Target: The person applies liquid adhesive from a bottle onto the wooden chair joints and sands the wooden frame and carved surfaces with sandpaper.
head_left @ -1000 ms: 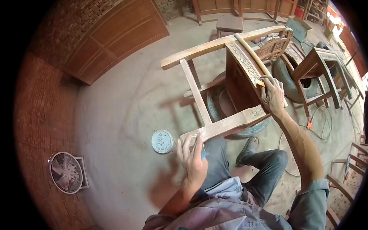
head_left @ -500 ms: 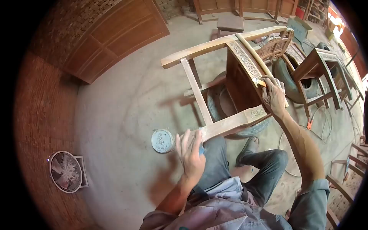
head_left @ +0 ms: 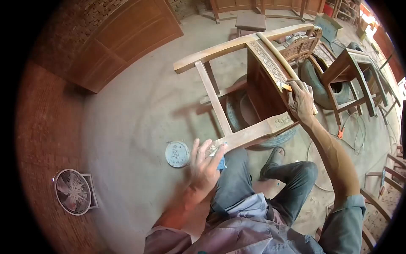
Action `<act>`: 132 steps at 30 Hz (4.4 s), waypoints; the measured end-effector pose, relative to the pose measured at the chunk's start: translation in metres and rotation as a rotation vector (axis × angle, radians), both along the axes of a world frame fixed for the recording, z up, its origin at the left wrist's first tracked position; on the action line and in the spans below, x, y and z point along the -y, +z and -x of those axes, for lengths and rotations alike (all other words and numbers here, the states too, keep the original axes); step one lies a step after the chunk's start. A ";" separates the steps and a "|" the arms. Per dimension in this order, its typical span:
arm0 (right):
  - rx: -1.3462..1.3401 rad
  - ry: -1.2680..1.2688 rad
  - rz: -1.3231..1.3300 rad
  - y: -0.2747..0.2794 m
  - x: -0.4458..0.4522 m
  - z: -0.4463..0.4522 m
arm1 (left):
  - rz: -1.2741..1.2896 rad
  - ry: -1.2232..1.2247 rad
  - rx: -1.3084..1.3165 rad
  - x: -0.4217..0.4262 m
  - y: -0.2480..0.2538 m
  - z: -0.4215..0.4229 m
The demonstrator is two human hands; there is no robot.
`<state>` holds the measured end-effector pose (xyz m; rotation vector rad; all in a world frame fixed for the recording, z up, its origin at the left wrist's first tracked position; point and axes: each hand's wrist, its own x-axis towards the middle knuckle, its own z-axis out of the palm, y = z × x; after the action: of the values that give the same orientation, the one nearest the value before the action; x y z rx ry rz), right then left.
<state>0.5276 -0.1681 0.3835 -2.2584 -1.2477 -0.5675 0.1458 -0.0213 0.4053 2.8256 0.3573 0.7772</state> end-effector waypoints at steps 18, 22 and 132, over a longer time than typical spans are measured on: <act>-0.035 0.005 -0.022 0.001 0.000 0.003 | 0.033 -0.142 -0.061 0.005 0.005 -0.037; -0.038 -0.053 0.003 0.001 -0.003 0.003 | -0.004 -0.058 0.026 0.006 0.005 -0.018; -0.235 0.513 0.308 0.045 -0.006 0.091 | 0.852 0.547 0.100 -0.061 -0.003 -0.032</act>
<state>0.4366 -0.1620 0.4286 -2.0304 -1.7913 0.0831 0.1779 0.0397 0.4022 1.8889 1.1521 0.6303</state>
